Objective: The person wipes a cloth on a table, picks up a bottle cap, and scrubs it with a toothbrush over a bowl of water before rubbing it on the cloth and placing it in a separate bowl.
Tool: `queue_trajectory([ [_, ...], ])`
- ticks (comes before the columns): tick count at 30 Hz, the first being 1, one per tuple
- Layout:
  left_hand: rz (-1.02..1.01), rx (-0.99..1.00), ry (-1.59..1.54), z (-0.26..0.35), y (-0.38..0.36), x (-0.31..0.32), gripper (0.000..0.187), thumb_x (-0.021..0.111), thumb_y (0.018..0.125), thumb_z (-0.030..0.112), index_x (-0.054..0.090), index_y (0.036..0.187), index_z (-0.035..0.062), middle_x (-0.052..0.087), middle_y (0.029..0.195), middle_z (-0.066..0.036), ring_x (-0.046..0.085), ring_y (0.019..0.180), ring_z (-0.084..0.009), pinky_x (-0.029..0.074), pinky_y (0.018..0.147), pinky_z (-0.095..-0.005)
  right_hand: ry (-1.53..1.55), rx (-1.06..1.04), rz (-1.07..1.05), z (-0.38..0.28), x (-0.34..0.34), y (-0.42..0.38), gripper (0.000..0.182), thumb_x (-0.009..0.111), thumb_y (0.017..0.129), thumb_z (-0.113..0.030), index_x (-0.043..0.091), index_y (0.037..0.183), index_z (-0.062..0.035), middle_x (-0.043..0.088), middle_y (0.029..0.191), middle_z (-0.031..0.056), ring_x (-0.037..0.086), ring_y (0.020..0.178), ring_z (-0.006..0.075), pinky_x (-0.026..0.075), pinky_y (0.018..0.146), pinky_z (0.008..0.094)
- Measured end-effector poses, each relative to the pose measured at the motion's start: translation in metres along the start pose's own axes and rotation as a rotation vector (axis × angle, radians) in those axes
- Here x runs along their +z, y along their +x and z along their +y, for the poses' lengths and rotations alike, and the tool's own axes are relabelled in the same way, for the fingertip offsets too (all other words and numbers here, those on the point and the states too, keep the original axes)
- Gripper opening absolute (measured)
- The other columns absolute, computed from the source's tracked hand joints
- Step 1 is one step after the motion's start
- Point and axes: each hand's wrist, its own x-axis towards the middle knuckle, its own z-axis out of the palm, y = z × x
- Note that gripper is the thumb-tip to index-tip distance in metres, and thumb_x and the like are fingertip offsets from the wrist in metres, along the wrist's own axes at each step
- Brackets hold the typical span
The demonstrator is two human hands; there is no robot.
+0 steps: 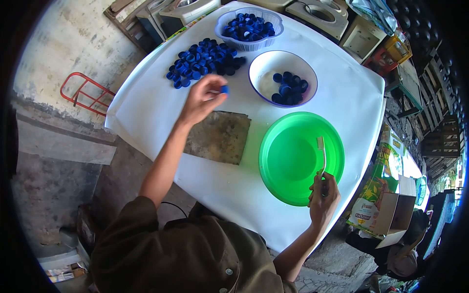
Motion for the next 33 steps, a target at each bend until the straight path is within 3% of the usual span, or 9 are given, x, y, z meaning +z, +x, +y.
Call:
queue_trajectory([
  [4,-0.135,0.217,0.305,-0.004,0.058,0.075,0.03,0.078,0.078,0.008,0.067,0.105,0.0044,0.067,0.1,-0.01,0.065,0.086,-0.0158,0.053,0.076,-0.0292,-0.011,0.002,-0.016,-0.001,0.0,0.001,0.02,0.063,0.101,-0.017,0.064,0.108,0.0016,0.059,0.065,0.0046,0.047,0.048,0.0067,0.033,0.041,0.0255],
  [8,-0.104,0.296,0.412,-0.036,0.094,0.14,0.029,0.077,0.076,0.014,0.065,0.1,0.002,0.064,0.095,-0.016,0.066,0.089,-0.0314,0.053,0.085,-0.0412,0.01,-0.011,-0.023,0.0,-0.001,0.002,0.019,0.062,0.101,-0.017,0.064,0.106,0.0012,0.058,0.064,0.0047,0.046,0.046,0.0069,0.033,0.04,0.0259],
  [10,-0.098,0.259,0.409,-0.037,0.096,0.155,0.031,0.077,0.08,0.015,0.064,0.106,0.0042,0.063,0.101,-0.017,0.065,0.095,-0.0331,0.053,0.087,-0.043,0.001,-0.008,-0.013,-0.002,0.0,0.002,0.019,0.062,0.101,-0.017,0.065,0.106,0.0011,0.058,0.064,0.0046,0.046,0.045,0.007,0.032,0.04,0.0259],
  [15,0.03,0.288,0.259,-0.028,0.072,0.132,0.029,0.076,0.084,0.015,0.065,0.109,0.0054,0.064,0.104,-0.014,0.067,0.094,-0.0263,0.055,0.077,-0.0379,0.004,0.008,-0.015,-0.003,-0.001,0.001,0.019,0.061,0.101,-0.017,0.065,0.106,0.0013,0.058,0.064,0.0046,0.046,0.046,0.0069,0.032,0.039,0.0256],
  [19,0.542,0.416,0.511,-0.048,0.058,0.056,0.013,0.073,0.085,0.007,0.068,0.096,0.0077,0.067,0.089,-0.007,0.065,0.083,-0.0215,0.05,0.07,-0.0351,0.009,-0.006,-0.026,-0.004,-0.001,0.001,0.019,0.061,0.101,-0.016,0.065,0.108,0.0006,0.058,0.064,0.0043,0.045,0.046,0.0064,0.033,0.039,0.0254],
  [22,0.736,0.314,0.812,-0.091,0.045,-0.026,0.02,0.076,0.078,0.005,0.068,0.096,0.0112,0.067,0.089,-0.006,0.061,0.09,-0.0244,0.044,0.088,-0.0395,-0.002,-0.019,-0.028,0.001,-0.002,0.001,0.018,0.061,0.101,-0.016,0.065,0.108,0.0002,0.058,0.065,0.0042,0.045,0.046,0.0063,0.032,0.039,0.0252],
  [25,0.688,0.008,1.032,-0.108,0.031,-0.09,0.033,0.081,0.077,0.019,0.069,0.106,0.0114,0.067,0.096,-0.009,0.06,0.097,-0.0305,0.046,0.091,-0.0444,0.021,-0.02,-0.038,-0.003,-0.001,0.001,0.017,0.061,0.101,-0.016,0.065,0.107,0.0003,0.058,0.065,0.0043,0.045,0.046,0.0064,0.032,0.04,0.0251],
  [27,0.623,-0.189,1.049,-0.102,0.029,-0.107,0.04,0.081,0.08,0.031,0.069,0.112,0.0098,0.068,0.098,-0.012,0.059,0.102,-0.0322,0.047,0.092,-0.0474,0.012,-0.018,-0.038,-0.003,-0.001,0.002,0.017,0.061,0.101,-0.016,0.065,0.106,0.0004,0.058,0.064,0.0045,0.046,0.046,0.0065,0.032,0.04,0.0254],
  [33,0.492,-0.404,1.082,-0.087,0.049,-0.108,0.046,0.083,0.079,0.038,0.066,0.109,0.0086,0.071,0.095,-0.013,0.064,0.102,-0.0344,0.05,0.091,-0.0478,-0.015,-0.027,-0.035,-0.003,0.0,0.001,0.018,0.061,0.101,-0.016,0.064,0.106,0.0009,0.058,0.063,0.005,0.046,0.046,0.0069,0.033,0.04,0.0264],
])
